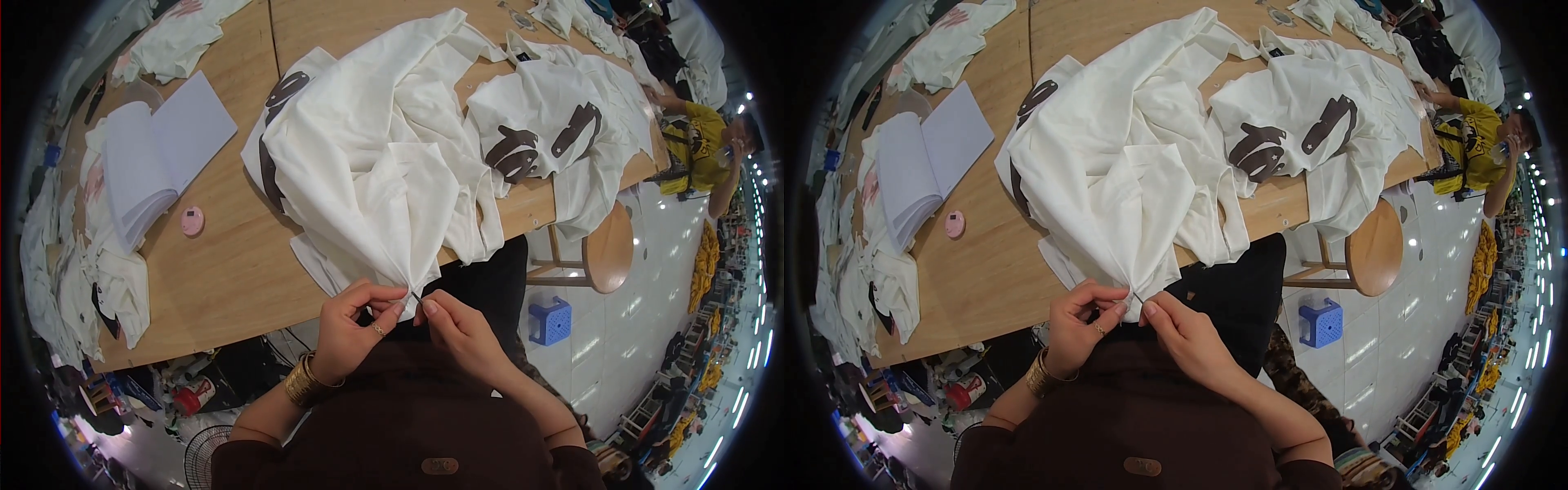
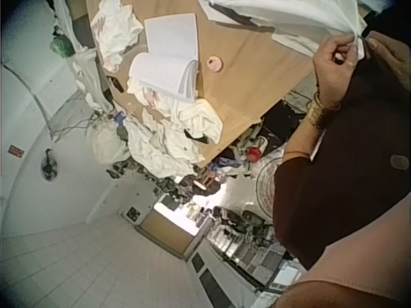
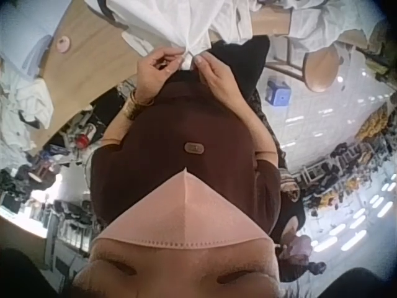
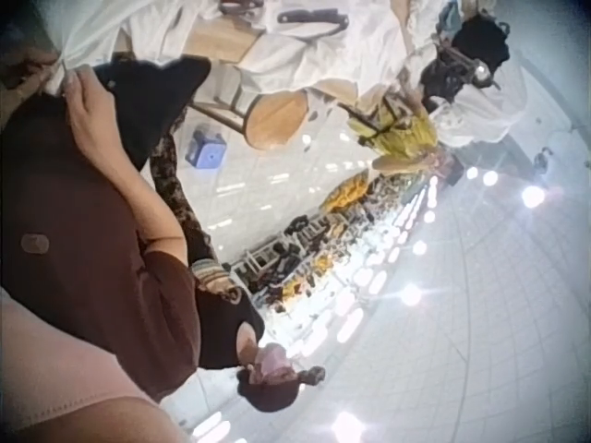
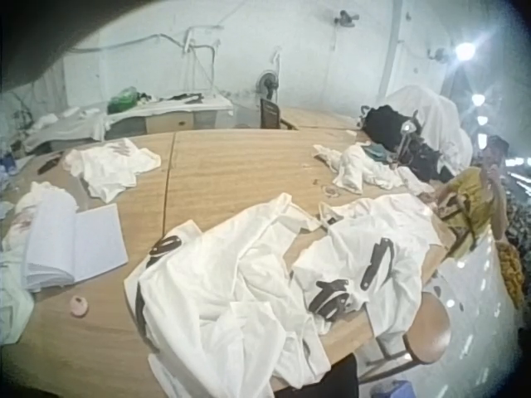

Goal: Trimming excess threads from white t-shirts and recording progress in a notebook.

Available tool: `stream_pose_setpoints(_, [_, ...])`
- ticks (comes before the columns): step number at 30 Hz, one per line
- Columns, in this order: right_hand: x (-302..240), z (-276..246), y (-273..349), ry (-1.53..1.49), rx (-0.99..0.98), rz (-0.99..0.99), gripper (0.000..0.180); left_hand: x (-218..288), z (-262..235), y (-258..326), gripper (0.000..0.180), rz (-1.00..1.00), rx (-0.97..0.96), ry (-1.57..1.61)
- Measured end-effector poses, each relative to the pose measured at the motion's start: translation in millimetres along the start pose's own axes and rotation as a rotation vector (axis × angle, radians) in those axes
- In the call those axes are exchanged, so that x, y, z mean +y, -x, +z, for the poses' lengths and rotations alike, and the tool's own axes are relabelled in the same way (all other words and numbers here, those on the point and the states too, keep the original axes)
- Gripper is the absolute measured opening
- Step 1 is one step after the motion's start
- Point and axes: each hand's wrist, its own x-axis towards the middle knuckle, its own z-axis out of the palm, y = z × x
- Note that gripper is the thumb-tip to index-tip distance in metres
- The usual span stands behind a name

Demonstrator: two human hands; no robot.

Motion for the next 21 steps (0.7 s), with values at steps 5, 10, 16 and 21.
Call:
stream_pose_setpoints(5, [1.1, 2.9, -1.0, 0.095, 0.071, -0.1, 0.023, 1.5, -0.9, -0.8, 0.02, -0.003, -0.013, 0.008])
stream_pose_setpoints(10, [3.1, 3.0, -1.1, 0.165, 0.139, -0.107, 0.021, 2.1, -1.2, -1.7, 0.021, -0.037, -0.028, 0.063])
stream_pose_setpoints(16, [5.5, 2.2, -1.5, 0.137, 0.131, -0.075, 0.021, 1.8, -1.1, -3.3, 0.022, -0.071, -0.037, 0.114])
stream_pose_setpoints(21, [-1.4, 1.1, 0.5, 0.146, 0.109, -0.088, 0.02, 1.9, -1.8, -2.4, 0.021, -0.071, -0.037, 0.11])
